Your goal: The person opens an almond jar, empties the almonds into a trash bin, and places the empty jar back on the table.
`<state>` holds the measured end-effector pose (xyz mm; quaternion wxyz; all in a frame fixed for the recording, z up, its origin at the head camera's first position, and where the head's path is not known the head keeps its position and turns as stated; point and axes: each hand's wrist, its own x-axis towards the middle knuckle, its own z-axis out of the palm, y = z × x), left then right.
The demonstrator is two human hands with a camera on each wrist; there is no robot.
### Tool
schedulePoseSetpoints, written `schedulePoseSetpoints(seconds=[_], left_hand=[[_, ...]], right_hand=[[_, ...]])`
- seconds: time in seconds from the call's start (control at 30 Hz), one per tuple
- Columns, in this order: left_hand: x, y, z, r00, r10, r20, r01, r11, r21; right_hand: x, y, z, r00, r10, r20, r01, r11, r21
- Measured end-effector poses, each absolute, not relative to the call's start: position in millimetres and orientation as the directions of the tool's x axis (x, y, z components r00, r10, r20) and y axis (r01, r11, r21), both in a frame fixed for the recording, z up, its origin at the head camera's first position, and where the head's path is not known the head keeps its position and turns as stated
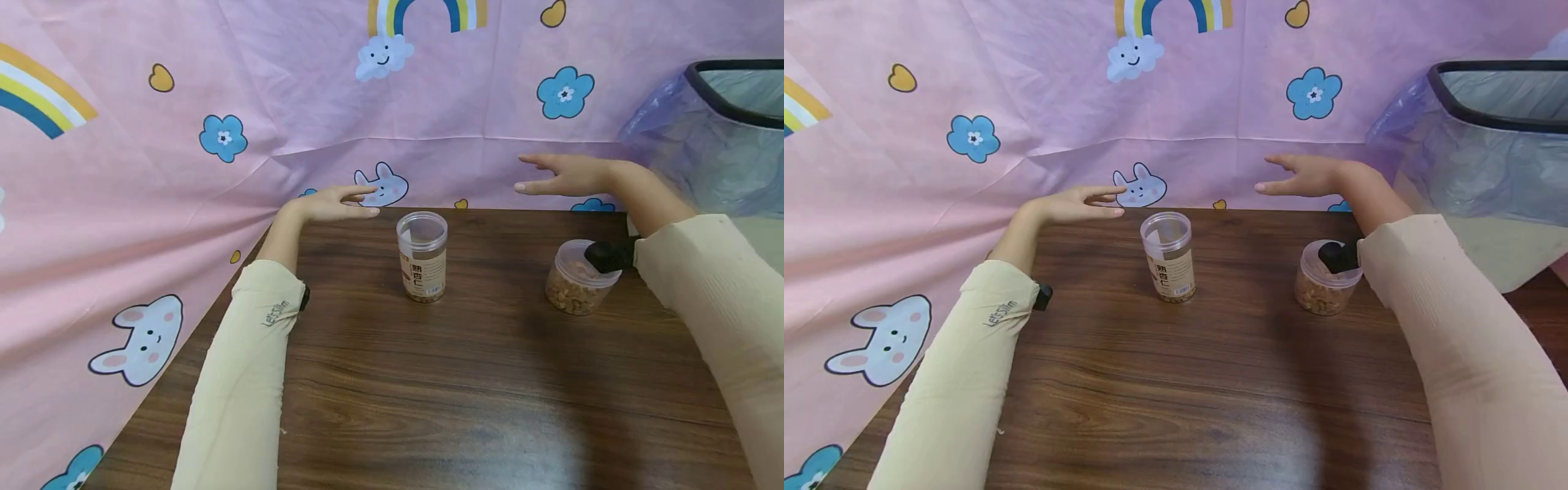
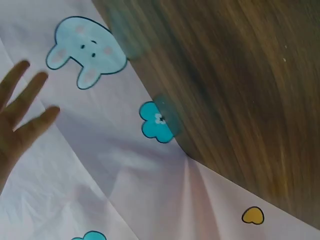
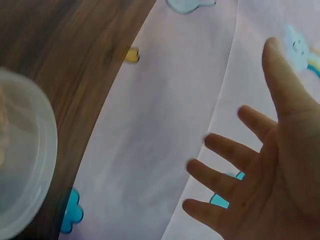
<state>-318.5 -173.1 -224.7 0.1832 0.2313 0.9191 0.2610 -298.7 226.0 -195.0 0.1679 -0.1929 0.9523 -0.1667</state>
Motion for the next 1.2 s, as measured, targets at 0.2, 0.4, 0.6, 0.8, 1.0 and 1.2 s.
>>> schedulePoseSetpoints(seconds=[0.2,0.4,0.6,0.8,1.0,1.2], left_hand=[[-308.9,-167.5,-229.6,-0.809,0.555,-0.195,0.349,0.719,0.601],[-299.8,-158.0,-233.7,-0.772,0.614,-0.163,0.381,0.653,0.654],[-294.2,-148.2,-236.5,-0.722,0.677,-0.142,0.399,0.575,0.714],[-292.8,-140.1,-239.3,-0.712,0.689,-0.134,0.435,0.583,0.686],[-292.8,-131.1,-239.9,-0.678,0.726,-0.112,0.461,0.54,0.704],[-291.9,-121.9,-240.1,-0.692,0.713,-0.113,0.45,0.548,0.705]], right_hand=[[-290.8,207.9,-205.2,-0.833,-0.499,-0.24,-0.374,0.826,-0.422],[-283.6,191.8,-216.5,-0.81,-0.538,-0.235,-0.41,0.805,-0.429],[-280.0,173.6,-231.4,-0.757,-0.622,-0.199,-0.48,0.736,-0.477],[-276.3,151.8,-247.1,-0.711,-0.676,-0.192,-0.516,0.688,-0.51],[-278.0,138.2,-261.6,-0.712,-0.675,-0.194,-0.506,0.684,-0.526],[-282.7,128.2,-273.4,-0.689,-0.712,-0.137,-0.537,0.628,-0.562]])
